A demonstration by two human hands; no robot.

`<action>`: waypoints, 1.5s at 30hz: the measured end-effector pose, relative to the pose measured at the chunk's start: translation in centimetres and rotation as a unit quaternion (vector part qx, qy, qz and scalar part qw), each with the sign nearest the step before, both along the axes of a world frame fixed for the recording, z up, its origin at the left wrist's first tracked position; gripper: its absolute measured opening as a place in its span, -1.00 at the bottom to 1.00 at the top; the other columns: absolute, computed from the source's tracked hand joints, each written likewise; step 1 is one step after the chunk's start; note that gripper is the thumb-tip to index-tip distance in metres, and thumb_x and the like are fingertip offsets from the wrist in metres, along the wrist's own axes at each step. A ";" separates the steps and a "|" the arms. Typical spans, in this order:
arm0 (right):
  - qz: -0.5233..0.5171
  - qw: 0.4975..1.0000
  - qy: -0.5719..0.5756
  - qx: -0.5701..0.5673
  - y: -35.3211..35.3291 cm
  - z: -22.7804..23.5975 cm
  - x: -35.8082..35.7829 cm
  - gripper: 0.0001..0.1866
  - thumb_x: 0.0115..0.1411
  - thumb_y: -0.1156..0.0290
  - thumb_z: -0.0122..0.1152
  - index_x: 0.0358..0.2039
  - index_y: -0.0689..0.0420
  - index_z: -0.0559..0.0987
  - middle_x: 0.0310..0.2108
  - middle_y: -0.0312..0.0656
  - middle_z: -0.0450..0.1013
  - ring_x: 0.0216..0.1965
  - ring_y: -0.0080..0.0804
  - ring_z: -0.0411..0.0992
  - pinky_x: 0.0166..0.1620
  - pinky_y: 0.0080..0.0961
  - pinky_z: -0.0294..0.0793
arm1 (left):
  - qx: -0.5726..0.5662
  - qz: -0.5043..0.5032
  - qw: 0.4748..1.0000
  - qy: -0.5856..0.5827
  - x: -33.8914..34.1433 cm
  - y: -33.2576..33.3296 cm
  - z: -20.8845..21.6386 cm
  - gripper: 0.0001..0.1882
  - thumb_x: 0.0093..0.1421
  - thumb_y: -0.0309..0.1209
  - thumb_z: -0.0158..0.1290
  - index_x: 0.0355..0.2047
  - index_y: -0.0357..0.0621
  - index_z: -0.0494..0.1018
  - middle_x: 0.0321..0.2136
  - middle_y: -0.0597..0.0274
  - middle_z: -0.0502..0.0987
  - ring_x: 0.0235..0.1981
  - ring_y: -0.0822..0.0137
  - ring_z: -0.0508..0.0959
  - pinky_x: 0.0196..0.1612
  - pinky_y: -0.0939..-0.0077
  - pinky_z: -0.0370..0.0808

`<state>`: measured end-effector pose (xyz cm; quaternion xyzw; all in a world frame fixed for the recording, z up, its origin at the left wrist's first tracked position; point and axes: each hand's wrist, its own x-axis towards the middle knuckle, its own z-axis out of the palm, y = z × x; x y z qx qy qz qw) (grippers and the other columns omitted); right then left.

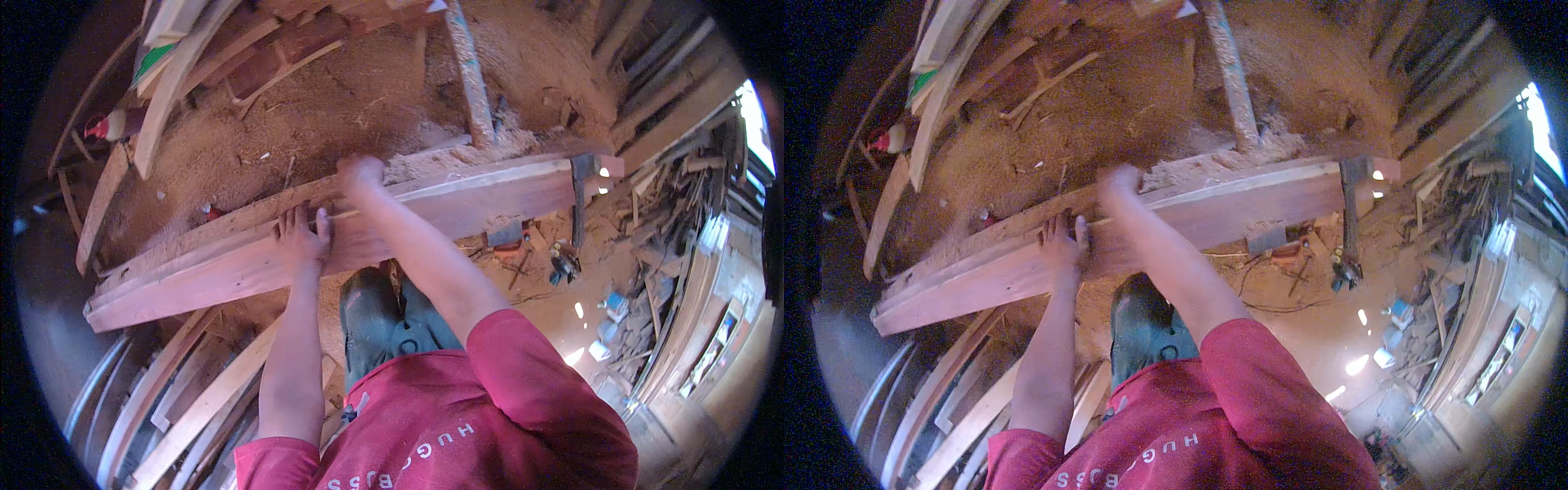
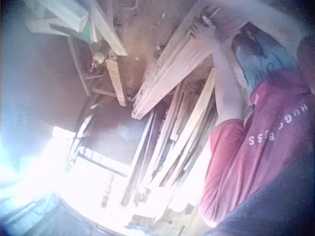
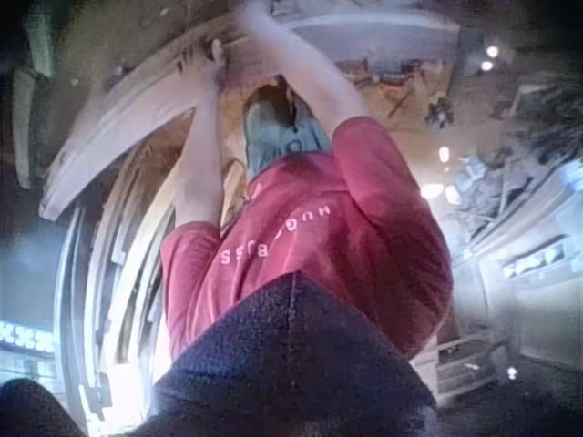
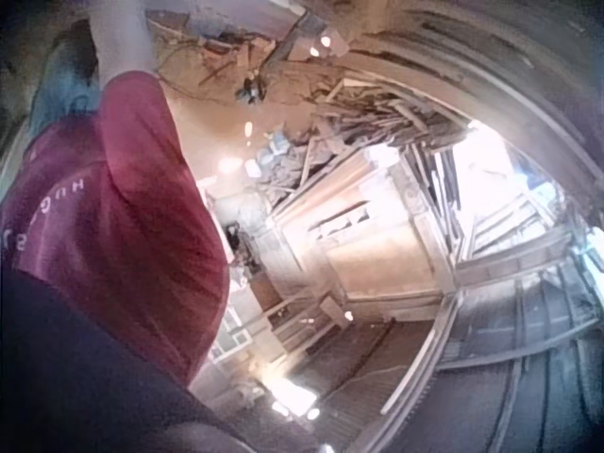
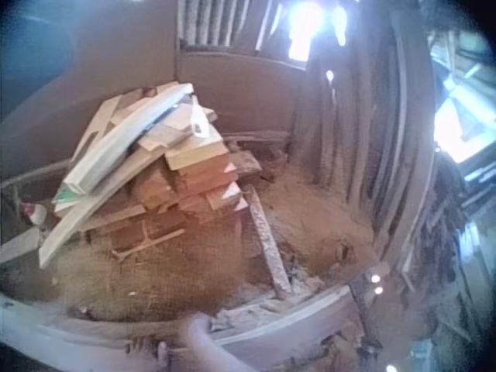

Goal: The person uses a wooden mallet to tap a small wood block into a slot on a long wooden beam, then applies glue from a bottle into several pre-cut holes along the beam and inserts small wooden dowels into the holes.

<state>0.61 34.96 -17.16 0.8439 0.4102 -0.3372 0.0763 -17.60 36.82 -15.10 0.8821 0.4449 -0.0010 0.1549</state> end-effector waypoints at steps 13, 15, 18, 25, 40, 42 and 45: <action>-0.181 0.977 -0.108 -0.016 -10.9 2.3 12.1 -0.82 0.23 0.40 0.20 -0.24 -0.03 0.74 -0.18 -0.16 0.66 -0.11 -0.16 0.65 -0.18 -0.13 0.63 | 0.013 -0.029 0.999 0.017 -0.1 0.1 -0.2 -0.42 0.35 0.08 -0.15 0.12 -0.06 0.48 0.08 -0.02 0.52 0.22 -0.07 0.39 0.30 -0.08 0.19; -0.215 0.972 -0.069 -0.060 -11.1 1.6 11.9 -0.79 0.27 0.37 0.19 -0.15 -0.04 0.73 -0.11 -0.18 0.66 -0.07 -0.16 0.63 -0.13 -0.07 0.61 | -0.013 -0.023 0.998 0.048 0.5 0.1 -1.0 -0.41 0.36 0.08 -0.16 0.15 -0.07 0.46 0.13 -0.04 0.49 0.25 -0.12 0.34 0.33 -0.07 0.16; -0.182 0.980 -0.029 -0.078 -9.3 4.6 10.4 -0.77 0.29 0.28 0.22 -0.10 -0.03 0.72 -0.09 -0.24 0.65 -0.08 -0.20 0.64 -0.12 -0.03 0.61 | -0.017 -0.029 0.997 0.067 0.2 0.0 0.1 -0.40 0.38 0.08 -0.18 0.17 -0.08 0.45 0.13 -0.02 0.49 0.24 -0.09 0.36 0.32 -0.08 0.17; -0.224 0.969 -0.054 -0.086 -8.2 0.3 10.0 -0.77 0.29 0.32 0.23 -0.07 -0.04 0.71 -0.08 -0.29 0.65 -0.08 -0.23 0.63 -0.10 -0.04 0.61 | 0.003 -0.029 0.998 0.052 0.2 0.3 -1.1 -0.40 0.38 0.10 -0.21 0.11 -0.11 0.49 0.10 0.00 0.52 0.15 -0.09 0.44 0.22 -0.10 0.26; -0.166 0.977 -0.039 -0.125 -7.5 -0.5 9.8 -0.75 0.30 0.33 0.20 -0.05 -0.08 0.70 -0.06 -0.35 0.64 0.00 -0.28 0.60 -0.01 0.02 0.52 | 0.032 -0.061 0.997 0.041 0.3 0.1 -0.2 -0.42 0.40 0.10 -0.24 0.04 -0.08 0.51 -0.04 0.03 0.59 0.04 -0.03 0.50 0.10 -0.05 0.30; -0.241 0.968 -0.021 -0.062 -7.4 -2.5 10.3 -0.76 0.30 0.33 0.20 -0.06 -0.07 0.71 -0.07 -0.32 0.65 -0.01 -0.32 0.60 -0.01 -0.07 0.55 | 0.036 -0.070 0.997 0.026 0.6 0.0 -0.5 -0.42 0.40 0.10 -0.24 0.03 -0.08 0.52 -0.04 0.03 0.59 0.04 -0.04 0.51 0.08 -0.06 0.31; -0.213 0.977 -0.008 -0.025 -7.3 -0.7 9.7 -0.77 0.30 0.35 0.19 -0.08 -0.07 0.71 -0.06 -0.30 0.64 -0.02 -0.35 0.61 -0.07 -0.21 0.60 | 0.026 -0.049 0.998 0.010 -0.4 0.5 -1.3 -0.42 0.40 0.11 -0.24 0.02 -0.08 0.52 -0.05 0.01 0.59 0.02 -0.05 0.51 0.06 -0.06 0.32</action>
